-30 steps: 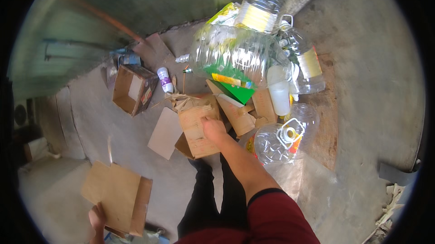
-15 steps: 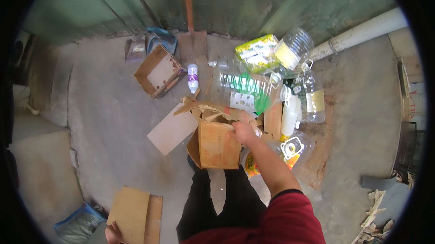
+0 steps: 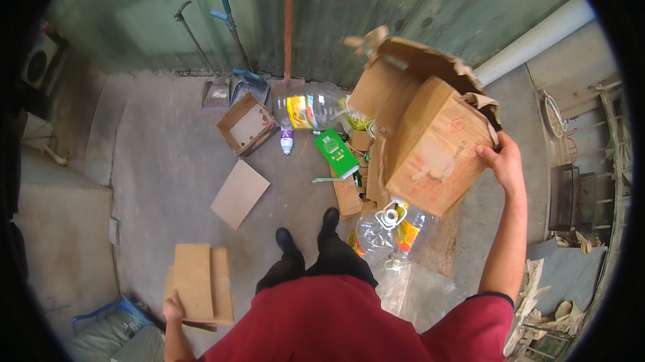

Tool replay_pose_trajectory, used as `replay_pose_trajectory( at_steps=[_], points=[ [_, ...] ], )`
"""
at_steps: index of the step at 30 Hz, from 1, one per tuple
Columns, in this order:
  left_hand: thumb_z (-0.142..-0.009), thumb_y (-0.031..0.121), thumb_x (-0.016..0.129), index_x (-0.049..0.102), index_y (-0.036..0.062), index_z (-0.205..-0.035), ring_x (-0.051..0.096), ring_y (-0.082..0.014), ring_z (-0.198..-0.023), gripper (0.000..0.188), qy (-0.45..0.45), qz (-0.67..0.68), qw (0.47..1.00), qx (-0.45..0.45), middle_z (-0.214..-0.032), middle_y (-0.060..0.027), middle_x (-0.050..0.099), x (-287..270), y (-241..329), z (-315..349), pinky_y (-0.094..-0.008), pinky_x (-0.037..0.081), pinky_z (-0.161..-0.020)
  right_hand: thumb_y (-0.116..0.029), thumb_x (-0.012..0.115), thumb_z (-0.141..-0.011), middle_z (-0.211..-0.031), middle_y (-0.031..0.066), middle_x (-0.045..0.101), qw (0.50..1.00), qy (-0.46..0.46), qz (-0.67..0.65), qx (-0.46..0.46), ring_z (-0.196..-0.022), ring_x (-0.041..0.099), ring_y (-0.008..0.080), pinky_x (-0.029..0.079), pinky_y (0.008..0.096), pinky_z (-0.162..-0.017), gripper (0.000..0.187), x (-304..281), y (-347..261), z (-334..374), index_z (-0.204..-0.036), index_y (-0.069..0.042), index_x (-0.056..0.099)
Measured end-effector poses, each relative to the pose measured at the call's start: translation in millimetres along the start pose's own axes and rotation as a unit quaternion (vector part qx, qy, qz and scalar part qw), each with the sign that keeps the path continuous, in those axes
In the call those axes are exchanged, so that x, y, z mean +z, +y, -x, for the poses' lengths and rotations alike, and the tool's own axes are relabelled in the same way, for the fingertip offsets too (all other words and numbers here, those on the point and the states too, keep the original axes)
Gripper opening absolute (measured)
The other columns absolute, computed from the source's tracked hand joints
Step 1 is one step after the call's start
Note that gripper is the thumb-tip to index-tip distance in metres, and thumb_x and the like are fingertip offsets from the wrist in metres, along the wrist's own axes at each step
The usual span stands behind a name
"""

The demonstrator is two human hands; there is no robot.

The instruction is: The person folds and assembles a flat cardboard sheet into a box shape, then walks to an outdoor area to pick up another cardboard box, returns indoors, and uses a box cutter to open it.

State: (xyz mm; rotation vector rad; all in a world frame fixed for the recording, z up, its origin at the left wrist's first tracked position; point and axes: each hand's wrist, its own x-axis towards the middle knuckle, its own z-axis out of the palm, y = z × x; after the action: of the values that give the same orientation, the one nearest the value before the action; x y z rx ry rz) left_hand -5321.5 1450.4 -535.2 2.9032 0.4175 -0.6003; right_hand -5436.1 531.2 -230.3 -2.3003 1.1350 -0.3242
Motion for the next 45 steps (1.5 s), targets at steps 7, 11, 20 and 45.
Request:
replay_pose_trajectory(
  at_steps=[7, 11, 20, 45],
  points=[
    [-0.094, 0.054, 0.060, 0.061, -0.0105, -0.071, 0.063, -0.0483, -0.073, 0.068, 0.022, -0.017, 1.000, 0.011, -0.076, -0.0340, 0.063, 5.4, 49.9, 5.1, -0.0523, 0.049, -0.068, -0.027, 0.073, -0.085, -0.086, 0.0200, 0.070, 0.993, 0.076, 0.058, 0.074, -0.078, 0.066, 0.0313, 0.052, 0.0427, -0.074, 0.037, 61.2, 208.5, -47.9, -0.104, 0.005, 0.066],
    [-0.087, 0.051, 0.071, 0.062, -0.0100, -0.073, 0.066, -0.0413, -0.070, 0.063, 0.032, -0.021, 0.999, 0.021, -0.073, -0.0281, 0.066, -17.2, 63.3, 30.6, -0.0477, 0.051, -0.066, -0.020, 0.072, -0.082, -0.120, 0.0250, 0.065, 0.970, 0.104, 0.153, 0.160, -0.117, 0.061, 0.0395, 0.049, 0.0430, -0.099, 0.049, 150.5, 331.8, -23.9, -0.125, 0.001, 0.061],
    [-0.078, 0.043, 0.082, 0.061, -0.0086, -0.076, 0.060, -0.0325, -0.059, 0.056, 0.040, 0.009, 0.998, -0.043, -0.069, -0.0216, 0.065, -29.4, 65.2, 99.8, -0.0445, 0.049, -0.061, -0.032, 0.072, -0.079, -0.107, 0.0205, 0.070, 0.866, -0.457, 0.190, 0.074, -0.102, 0.065, 0.0379, 0.052, 0.0436, -0.090, 0.035, 292.4, 369.2, 70.2, -0.099, -0.004, 0.071],
    [-0.086, 0.020, 0.074, 0.058, -0.0058, -0.110, 0.063, -0.0440, -0.097, 0.038, 0.035, 0.223, 0.971, -0.086, -0.103, -0.0287, 0.066, -30.7, -227.0, 70.7, -0.0476, 0.050, -0.086, -0.010, 0.074, -0.077, -0.096, 0.0105, 0.073, 0.789, -0.539, 0.112, -0.274, -0.081, 0.070, 0.0236, 0.057, 0.0364, -0.064, 0.030, 509.4, 53.7, 180.5, -0.106, -0.004, 0.072]
  ],
)
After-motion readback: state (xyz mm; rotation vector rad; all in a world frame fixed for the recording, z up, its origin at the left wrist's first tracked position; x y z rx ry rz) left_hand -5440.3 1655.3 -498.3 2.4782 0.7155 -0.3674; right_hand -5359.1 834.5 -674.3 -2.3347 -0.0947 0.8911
